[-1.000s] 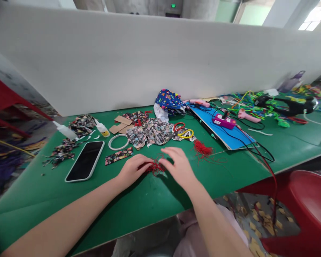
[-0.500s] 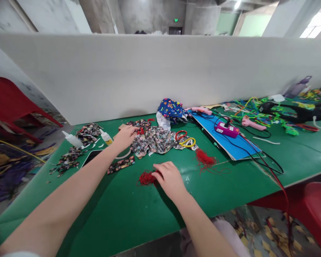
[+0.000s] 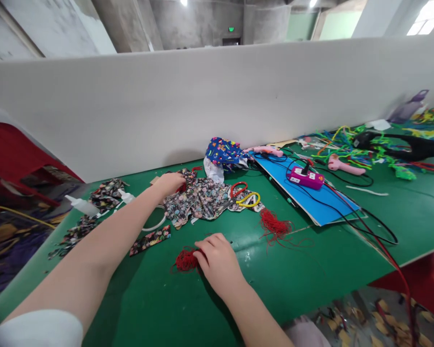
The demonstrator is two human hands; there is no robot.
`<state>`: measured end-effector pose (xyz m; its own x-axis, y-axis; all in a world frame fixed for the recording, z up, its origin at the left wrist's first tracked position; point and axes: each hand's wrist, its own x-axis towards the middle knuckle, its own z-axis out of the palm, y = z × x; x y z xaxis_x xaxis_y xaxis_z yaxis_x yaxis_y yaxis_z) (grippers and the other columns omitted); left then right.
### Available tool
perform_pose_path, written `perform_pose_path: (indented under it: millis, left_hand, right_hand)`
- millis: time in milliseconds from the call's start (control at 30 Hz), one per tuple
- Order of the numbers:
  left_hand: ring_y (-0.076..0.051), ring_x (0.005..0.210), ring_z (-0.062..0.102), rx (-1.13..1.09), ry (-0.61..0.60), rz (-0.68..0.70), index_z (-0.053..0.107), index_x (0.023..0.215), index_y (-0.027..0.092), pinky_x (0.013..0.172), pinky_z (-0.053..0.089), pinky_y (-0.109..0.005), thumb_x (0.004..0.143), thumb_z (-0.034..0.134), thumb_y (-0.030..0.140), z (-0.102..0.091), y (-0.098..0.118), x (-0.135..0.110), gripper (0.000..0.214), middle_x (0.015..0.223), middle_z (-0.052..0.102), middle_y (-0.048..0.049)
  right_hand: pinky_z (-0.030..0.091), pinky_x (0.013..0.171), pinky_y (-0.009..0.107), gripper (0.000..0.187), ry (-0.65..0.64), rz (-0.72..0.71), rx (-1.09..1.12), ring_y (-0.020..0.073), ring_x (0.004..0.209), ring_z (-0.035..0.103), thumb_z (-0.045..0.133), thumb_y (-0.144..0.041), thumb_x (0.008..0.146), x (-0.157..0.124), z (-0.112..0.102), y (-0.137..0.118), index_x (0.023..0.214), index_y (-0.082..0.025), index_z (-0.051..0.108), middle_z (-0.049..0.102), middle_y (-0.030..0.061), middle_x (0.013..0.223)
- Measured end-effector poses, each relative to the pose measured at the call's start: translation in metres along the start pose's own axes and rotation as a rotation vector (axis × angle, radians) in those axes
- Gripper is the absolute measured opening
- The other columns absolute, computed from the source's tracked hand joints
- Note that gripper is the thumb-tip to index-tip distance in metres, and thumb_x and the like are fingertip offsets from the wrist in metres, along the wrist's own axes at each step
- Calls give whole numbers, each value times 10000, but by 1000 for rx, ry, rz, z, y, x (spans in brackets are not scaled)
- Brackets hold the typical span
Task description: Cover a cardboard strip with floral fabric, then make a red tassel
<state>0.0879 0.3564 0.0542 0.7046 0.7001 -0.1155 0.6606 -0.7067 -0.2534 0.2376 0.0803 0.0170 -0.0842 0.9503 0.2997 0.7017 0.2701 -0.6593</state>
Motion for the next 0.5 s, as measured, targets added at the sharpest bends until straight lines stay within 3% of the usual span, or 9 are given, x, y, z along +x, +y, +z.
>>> perform_pose_path:
  millis: [500]
  left_hand:
    - [-175,923,570,-241,96,-216,541,1075,148,796,486,-385,860,491,330,-1,-5,5,286,1072,571,-75]
  right_hand:
    - [446,818,318,200,-53,19,-38,178,890,530,493,-260,846,2,3,-4,946,-204,656,646,45,875]
